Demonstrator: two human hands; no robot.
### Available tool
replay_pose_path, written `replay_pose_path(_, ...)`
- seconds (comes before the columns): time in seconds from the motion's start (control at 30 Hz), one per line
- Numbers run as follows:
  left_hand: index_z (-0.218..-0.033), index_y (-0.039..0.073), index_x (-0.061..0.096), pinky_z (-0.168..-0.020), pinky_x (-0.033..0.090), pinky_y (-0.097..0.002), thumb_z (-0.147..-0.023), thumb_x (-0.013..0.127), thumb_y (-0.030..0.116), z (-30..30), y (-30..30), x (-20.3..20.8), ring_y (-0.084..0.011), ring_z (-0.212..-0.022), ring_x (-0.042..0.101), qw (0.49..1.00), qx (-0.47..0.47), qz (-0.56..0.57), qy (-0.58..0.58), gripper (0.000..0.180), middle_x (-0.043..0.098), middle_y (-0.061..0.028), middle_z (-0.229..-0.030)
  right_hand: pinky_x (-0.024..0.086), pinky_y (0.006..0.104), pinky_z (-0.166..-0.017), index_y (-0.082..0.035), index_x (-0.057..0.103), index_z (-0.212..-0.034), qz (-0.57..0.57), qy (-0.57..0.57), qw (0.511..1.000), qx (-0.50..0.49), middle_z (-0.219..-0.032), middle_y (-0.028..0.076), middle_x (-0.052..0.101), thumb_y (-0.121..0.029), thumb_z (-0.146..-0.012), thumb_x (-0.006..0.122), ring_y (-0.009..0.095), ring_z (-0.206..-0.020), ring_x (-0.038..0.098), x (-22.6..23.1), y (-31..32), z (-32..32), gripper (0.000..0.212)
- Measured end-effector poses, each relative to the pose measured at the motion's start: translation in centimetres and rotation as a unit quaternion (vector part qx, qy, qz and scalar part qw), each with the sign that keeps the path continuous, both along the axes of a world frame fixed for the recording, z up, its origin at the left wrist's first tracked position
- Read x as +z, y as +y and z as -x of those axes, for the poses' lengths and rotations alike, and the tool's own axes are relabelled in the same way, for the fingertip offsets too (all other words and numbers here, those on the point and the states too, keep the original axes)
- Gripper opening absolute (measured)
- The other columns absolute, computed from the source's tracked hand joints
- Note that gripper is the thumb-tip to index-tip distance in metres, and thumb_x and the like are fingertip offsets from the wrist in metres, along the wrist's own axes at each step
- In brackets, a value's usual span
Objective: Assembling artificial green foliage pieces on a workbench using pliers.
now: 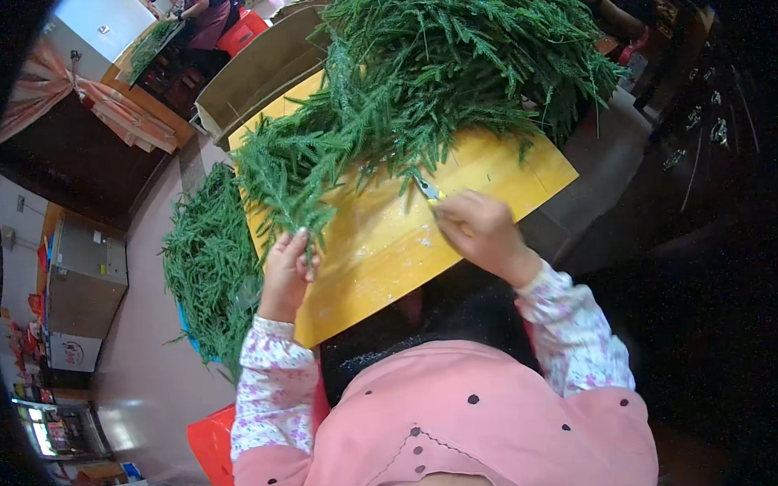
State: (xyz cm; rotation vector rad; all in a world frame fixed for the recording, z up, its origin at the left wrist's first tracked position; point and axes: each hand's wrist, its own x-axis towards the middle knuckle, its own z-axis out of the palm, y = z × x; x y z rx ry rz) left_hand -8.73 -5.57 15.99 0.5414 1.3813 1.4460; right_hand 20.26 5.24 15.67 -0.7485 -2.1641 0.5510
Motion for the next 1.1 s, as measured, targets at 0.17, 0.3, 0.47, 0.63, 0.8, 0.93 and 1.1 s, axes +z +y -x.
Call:
replay_pose_path(0.17, -0.100, 0.008, 0.052, -0.041, 0.043, -0.0195, -0.089, 0.061, 0.014, -3.9, -1.4, -0.5, -0.0107, -0.054, 0.056, 0.999, 0.036, -0.013, -0.026, 0.015, 0.055, -0.0007, -0.069, 0.045, 0.0380, -0.089, -0.013, 0.059, -0.113, -0.251, -0.002, 0.964, 0.091, -0.119, 0.010, 0.054, -0.011, -0.073, 0.068, 0.026, -0.111, 0.052, 2.6, 3.0, 12.8, 0.041)
replay_pose_path(0.3, -0.104, 0.006, 0.052, -0.042, 0.044, -0.0206, -0.089, 0.061, 0.012, -3.9, -3.7, -0.6, -0.0119, -0.056, 0.057, 0.995, 0.064, -0.070, 0.025, 0.019, 0.057, -0.0040, -0.073, 0.037, 0.0472, -0.097, -0.013, 0.059, -0.110, -0.236, -0.156, 0.950, 0.133, -0.125, 0.010, 0.050, -0.021, -0.079, 0.064, 0.028, -0.121, 0.044, -1.2, 5.1, 17.8, 0.033)
replay_pose_path(0.47, -0.106, 0.004, 0.052, -0.043, 0.044, -0.0214, -0.088, 0.061, 0.009, -1.7, -8.3, -0.7, -0.0127, -0.058, 0.058, 0.992, 0.087, -0.065, 0.066, 0.020, 0.059, -0.0062, -0.078, 0.034, 0.0537, -0.098, -0.011, 0.059, -0.104, -0.223, -0.166, 0.955, 0.102, -0.124, 0.010, 0.051, -0.027, -0.083, 0.059, 0.028, -0.124, 0.041, -8.2, 7.7, 19.8, 0.027)
replay_pose_path(0.63, -0.104, 0.005, 0.053, -0.044, 0.043, -0.0209, -0.088, 0.062, 0.011, 0.6, -9.9, -3.7, -0.0120, -0.059, 0.057, 0.983, 0.126, -0.075, 0.111, 0.019, 0.059, -0.0053, -0.078, 0.039, 0.0457, -0.095, -0.011, 0.059, -0.108, -0.285, -0.076, 0.954, 0.058, -0.115, 0.009, 0.056, -0.018, -0.078, 0.065, 0.027, -0.116, 0.048, -5.9, 4.0, 19.1, 0.032)
replay_pose_path(0.8, -0.102, 0.004, 0.054, -0.047, 0.042, -0.0204, -0.087, 0.065, 0.014, -0.9, -8.9, -4.2, -0.0100, -0.061, 0.056, 0.991, 0.092, -0.085, -0.048, 0.022, 0.059, -0.0034, -0.077, 0.050, 0.0361, -0.083, -0.010, 0.060, -0.110, -0.278, 0.100, 0.946, 0.136, -0.108, 0.008, 0.060, -0.008, -0.072, 0.068, 0.027, -0.100, 0.059, -4.5, -3.0, 15.9, 0.039)
replay_pose_path(0.93, -0.102, 0.006, 0.054, -0.048, 0.042, -0.0200, -0.089, 0.064, 0.018, -2.0, -8.5, -6.4, -0.0086, -0.061, 0.056, 0.984, 0.070, -0.135, -0.091, 0.020, 0.059, -0.0013, -0.078, 0.053, 0.0325, -0.068, -0.007, 0.064, -0.103, -0.297, 0.081, 0.924, 0.227, -0.101, 0.009, 0.061, -0.004, -0.071, 0.068, 0.025, -0.086, 0.063, -5.4, -7.4, 13.6, 0.032)
replay_pose_path(1.1, -0.102, 0.008, 0.055, -0.049, 0.043, -0.0208, -0.091, 0.060, 0.019, -2.1, -10.3, -7.8, -0.0083, -0.061, 0.056, 0.976, 0.067, -0.133, -0.162, 0.016, 0.060, 0.0000, -0.078, 0.053, 0.0314, -0.060, -0.004, 0.066, -0.096, -0.234, 0.112, 0.928, 0.267, -0.092, 0.009, 0.062, -0.002, -0.069, 0.069, 0.024, -0.077, 0.063, -7.0, -10.0, 13.6, 0.028)
